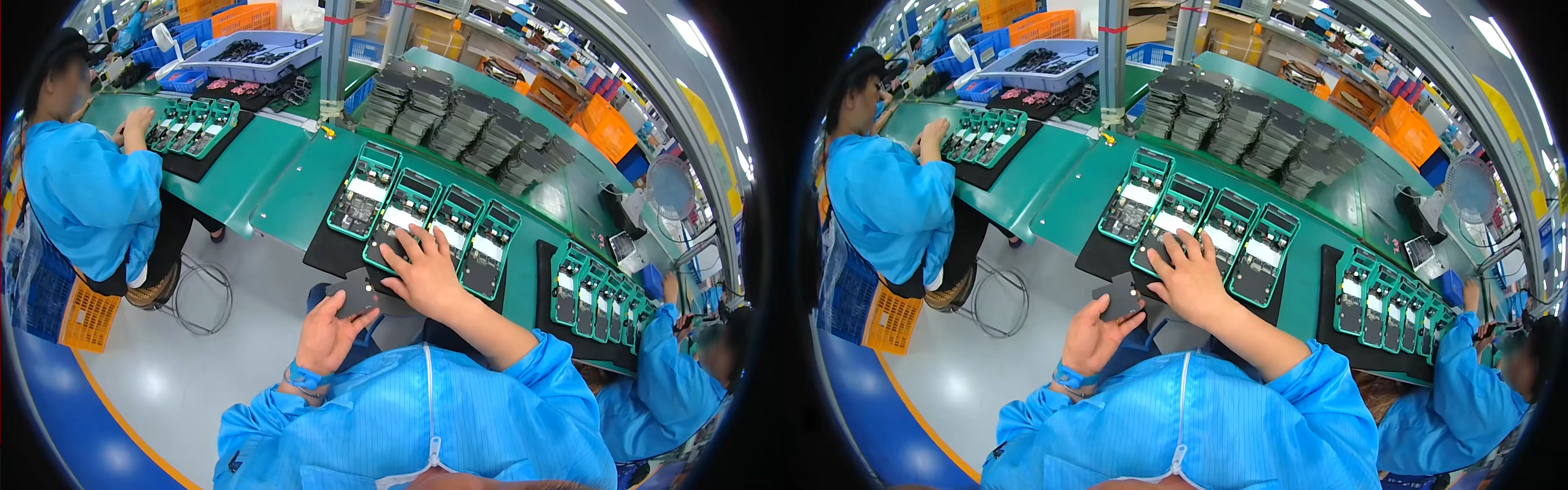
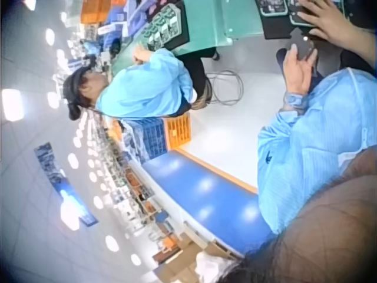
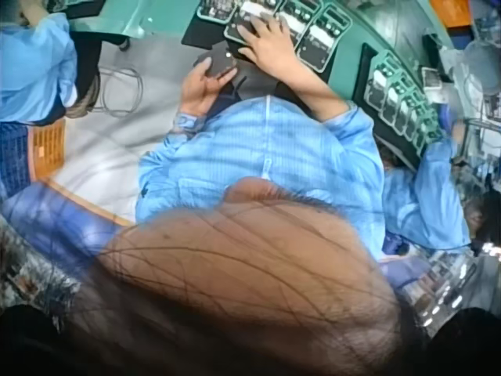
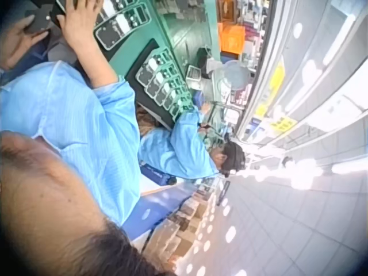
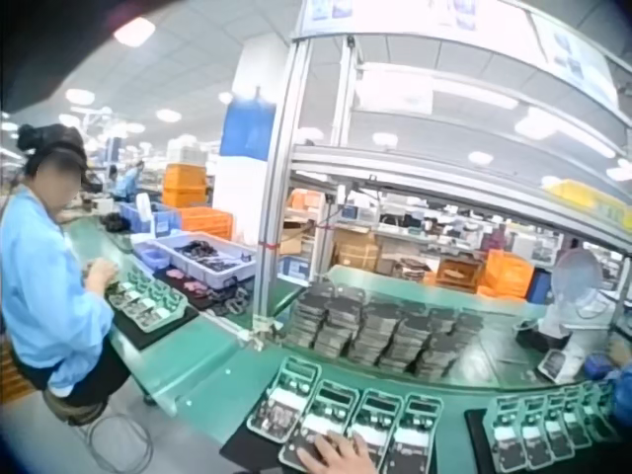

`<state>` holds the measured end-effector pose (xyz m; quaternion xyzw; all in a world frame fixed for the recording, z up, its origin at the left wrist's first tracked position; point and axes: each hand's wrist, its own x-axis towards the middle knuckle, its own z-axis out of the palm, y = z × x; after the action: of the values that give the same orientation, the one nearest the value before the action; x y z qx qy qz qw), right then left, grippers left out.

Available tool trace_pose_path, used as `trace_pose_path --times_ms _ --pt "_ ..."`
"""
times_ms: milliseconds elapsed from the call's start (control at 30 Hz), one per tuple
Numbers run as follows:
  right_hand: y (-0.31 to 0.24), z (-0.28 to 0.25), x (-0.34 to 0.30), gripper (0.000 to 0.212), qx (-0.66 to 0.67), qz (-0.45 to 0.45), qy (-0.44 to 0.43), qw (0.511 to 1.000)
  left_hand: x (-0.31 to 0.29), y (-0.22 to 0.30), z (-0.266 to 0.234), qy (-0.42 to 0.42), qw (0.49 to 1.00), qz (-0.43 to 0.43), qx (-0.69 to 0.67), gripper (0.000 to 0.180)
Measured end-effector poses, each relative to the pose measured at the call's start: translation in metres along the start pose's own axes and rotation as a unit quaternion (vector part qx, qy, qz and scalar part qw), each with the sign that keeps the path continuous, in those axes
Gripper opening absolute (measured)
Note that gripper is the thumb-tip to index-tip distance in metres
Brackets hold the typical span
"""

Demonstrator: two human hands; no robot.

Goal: Assembling components onto circuit boards on an electronics production line.

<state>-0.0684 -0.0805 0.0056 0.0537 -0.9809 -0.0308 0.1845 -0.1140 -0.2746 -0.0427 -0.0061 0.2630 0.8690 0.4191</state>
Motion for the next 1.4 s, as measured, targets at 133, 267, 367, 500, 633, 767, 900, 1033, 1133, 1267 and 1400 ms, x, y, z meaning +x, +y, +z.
trace_pose_path --times_ms 133,267,367,500,633,767,900,1033,1133,1267,1400 --pt "-0.017 -0.018 -0.003 0.053 0.174 -0.071 0.054 0.981 -0.006 0.003 0.000 0.003 1.000 0.003 -0.005 0.032" --pt "-0.022 -0.018 0.003 0.053 0.251 -0.156 -0.036 0.955 -0.006 0.005 -0.004 -0.049 0.999 -0.013 0.005 0.033" --pt "-0.015 -0.017 0.011 0.045 0.257 -0.156 -0.029 0.953 -0.005 0.008 -0.003 -0.087 0.995 -0.018 -0.034 0.037" --pt "0.002 -0.008 0.039 0.039 0.189 -0.039 0.044 0.980 -0.007 0.006 -0.009 -0.097 0.988 0.047 0.112 0.040" --pt "0.015 0.025 0.064 0.034 0.146 0.036 0.095 0.984 0.006 -0.029 -0.025 -0.135 0.927 0.063 0.345 0.031" --pt "0.007 0.036 0.070 0.031 0.111 0.043 0.058 0.991 0.042 -0.095 -0.111 -0.063 0.746 0.143 0.647 0.023" --pt "0.006 0.038 0.067 0.030 0.106 0.024 0.072 0.991 0.055 -0.107 -0.150 -0.075 0.762 0.124 0.632 0.025" --pt "0.011 0.039 0.067 0.030 0.108 0.017 0.063 0.992 0.065 -0.108 -0.150 -0.076 0.776 0.080 0.621 0.026" --pt "0.012 0.042 0.066 0.030 0.112 0.010 0.068 0.991 0.069 -0.108 -0.152 -0.062 0.792 0.090 0.601 0.028" --pt "0.009 0.043 0.068 0.032 0.086 -0.001 0.057 0.995 0.073 -0.106 -0.159 -0.054 0.792 0.106 0.600 0.027" --pt "-0.001 0.036 0.068 0.039 0.025 -0.004 0.035 0.999 0.074 -0.107 -0.153 -0.039 0.783 0.105 0.612 0.025"
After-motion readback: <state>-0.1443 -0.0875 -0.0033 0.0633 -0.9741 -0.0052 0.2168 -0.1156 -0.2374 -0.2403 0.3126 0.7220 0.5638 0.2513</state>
